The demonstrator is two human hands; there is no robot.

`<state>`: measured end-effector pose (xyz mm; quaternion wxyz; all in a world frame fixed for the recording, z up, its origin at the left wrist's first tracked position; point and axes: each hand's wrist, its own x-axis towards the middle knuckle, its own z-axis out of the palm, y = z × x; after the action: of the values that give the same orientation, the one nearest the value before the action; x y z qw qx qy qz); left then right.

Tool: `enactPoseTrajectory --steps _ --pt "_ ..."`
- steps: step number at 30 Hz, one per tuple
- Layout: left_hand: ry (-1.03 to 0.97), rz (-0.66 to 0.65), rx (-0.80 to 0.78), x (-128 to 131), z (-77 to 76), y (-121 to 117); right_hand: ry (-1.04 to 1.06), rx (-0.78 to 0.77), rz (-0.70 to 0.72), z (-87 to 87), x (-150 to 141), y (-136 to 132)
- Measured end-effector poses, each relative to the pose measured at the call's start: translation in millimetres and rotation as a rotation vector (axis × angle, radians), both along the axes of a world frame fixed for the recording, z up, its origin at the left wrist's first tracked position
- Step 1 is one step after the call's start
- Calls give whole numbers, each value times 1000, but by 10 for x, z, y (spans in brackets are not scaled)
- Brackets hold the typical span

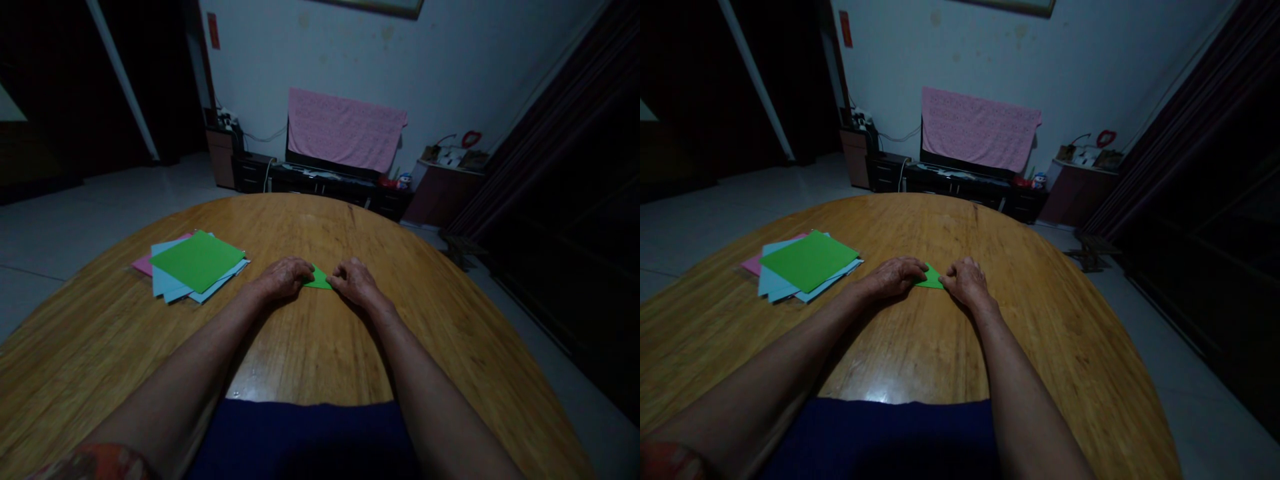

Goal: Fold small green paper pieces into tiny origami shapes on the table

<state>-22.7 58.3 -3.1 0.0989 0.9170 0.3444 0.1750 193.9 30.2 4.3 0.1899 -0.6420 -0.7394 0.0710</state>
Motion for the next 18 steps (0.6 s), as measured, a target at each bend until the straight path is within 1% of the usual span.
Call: enactPoseTrajectory --steps 5,9,11,13,15,16,18 --pt "8 -2 -21 0 51 -36 -32 2 -81 -34 87 -2" --pt "20 24 -25 0 62 -53 -28 -32 -114 11 157 -29" --pt "17 32 -25 -2 55 -52 11 -7 -105 43 168 -13" --pt "11 31 -22 -3 42 -45 107 78 -77 54 118 37" --pt "3 24 -20 -3 25 -38 251 182 -72 33 -2 105" --pt "-3 21 -20 -1 17 -36 339 201 -78 9 -80 136" --pt "-24 21 -24 2 6 -36 485 167 -55 -53 -239 176"
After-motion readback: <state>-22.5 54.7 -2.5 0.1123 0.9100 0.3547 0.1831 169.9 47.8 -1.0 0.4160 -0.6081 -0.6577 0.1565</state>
